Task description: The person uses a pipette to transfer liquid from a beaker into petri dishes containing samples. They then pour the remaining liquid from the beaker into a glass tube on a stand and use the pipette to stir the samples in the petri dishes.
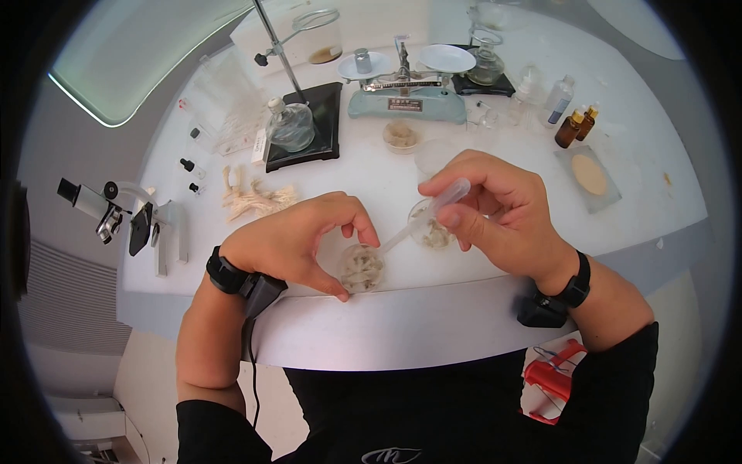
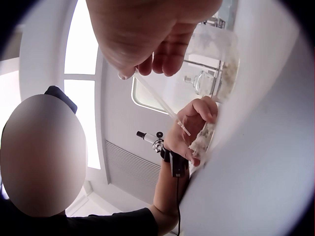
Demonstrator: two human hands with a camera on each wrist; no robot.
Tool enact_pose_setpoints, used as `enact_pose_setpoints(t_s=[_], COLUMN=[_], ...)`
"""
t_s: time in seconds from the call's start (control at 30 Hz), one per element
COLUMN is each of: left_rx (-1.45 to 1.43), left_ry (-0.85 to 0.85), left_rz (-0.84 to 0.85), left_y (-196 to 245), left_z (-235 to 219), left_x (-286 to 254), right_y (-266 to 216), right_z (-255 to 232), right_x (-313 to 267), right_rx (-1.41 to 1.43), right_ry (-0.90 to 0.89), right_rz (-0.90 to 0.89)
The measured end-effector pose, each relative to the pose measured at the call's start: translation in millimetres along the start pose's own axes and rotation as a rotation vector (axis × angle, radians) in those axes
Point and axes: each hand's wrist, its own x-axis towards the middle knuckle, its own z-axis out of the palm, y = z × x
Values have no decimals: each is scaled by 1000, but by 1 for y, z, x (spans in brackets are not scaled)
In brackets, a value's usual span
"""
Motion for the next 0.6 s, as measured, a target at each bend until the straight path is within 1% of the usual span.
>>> enact_pose_setpoints(t_s=[0.07,0.13,0.17,0.23,0.27,0.33,0.47,0.6], left_rx=[-6,-17,-5,-4,-2,-20,-35,-43], left_ry=[-2,8,4,-5,-10,-13,-10,-7], left_rz=[9,-2,3,12,-2,4,6,2], left_y=[0,-3,-2,-2,-2,-4,-3,-4], left_z=[1,1,1,0,0,1,1,1], left_x=[1,0,0,1,1,1,2,2], right_y=[0,2,3,4,3,3,9,15], right_z=[-6,-10,-13,-18,-20,-27,-41,-41], right_x=[1,3,4,9,12,18,22,23], right_rx=[-19,2,-17,41,30,12,-57,-103], right_ry=[26,134,143,311,317,492,525,486], right_rz=[-25,-73,-70,-144,-142,-210,-256,-203])
